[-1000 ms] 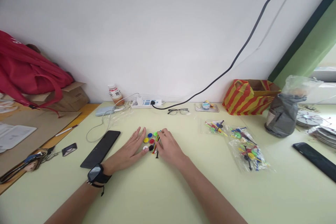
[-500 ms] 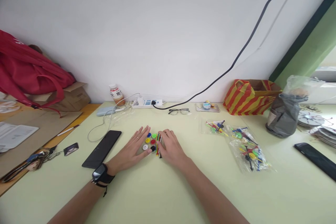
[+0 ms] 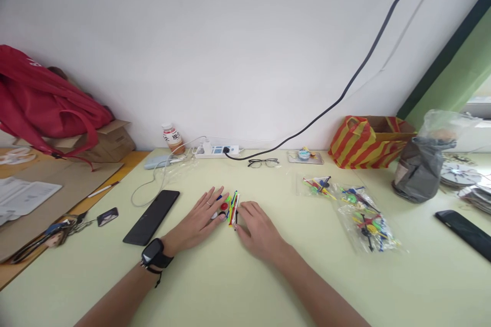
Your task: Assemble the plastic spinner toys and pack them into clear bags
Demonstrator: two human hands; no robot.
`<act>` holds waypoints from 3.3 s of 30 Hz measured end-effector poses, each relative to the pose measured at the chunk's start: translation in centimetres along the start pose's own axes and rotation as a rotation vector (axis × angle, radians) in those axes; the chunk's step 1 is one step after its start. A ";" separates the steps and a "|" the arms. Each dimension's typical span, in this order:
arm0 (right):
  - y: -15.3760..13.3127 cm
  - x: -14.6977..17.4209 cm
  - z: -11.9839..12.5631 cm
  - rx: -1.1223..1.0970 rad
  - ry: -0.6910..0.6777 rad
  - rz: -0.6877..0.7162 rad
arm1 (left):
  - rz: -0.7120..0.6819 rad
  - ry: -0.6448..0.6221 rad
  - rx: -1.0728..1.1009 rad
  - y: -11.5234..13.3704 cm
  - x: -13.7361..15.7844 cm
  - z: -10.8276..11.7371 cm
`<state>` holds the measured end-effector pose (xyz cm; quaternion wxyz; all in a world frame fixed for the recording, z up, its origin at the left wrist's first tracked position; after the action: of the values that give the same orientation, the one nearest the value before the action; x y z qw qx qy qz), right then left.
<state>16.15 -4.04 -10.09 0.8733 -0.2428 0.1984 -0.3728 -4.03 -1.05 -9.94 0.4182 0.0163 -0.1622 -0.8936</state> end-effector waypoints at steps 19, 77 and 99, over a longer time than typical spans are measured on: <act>-0.9 -1.0 -0.2 0.116 -0.009 -0.025 | -0.004 0.005 -0.004 0.3 -0.1 0.1; 1.4 -3.8 0.6 0.153 0.087 -0.261 | -0.189 0.218 -0.090 3.8 0.2 1.1; 2.7 -1.6 2.2 -0.118 0.134 -0.114 | -0.042 0.058 -0.018 2.1 0.4 0.9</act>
<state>17.79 -0.57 -9.57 0.8196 -0.2793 0.2638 -0.4250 -2.88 -2.31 -8.47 0.4039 0.0417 -0.1415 -0.9028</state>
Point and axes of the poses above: each hand's wrist, its own x-axis away from the middle knuckle, its own z-axis out of the back of the hand, y = z × x, the point moved 5 cm from there along -x, towards the middle knuckle, and after that the axes turned 15 degrees about -y, right-handed, at the moved point
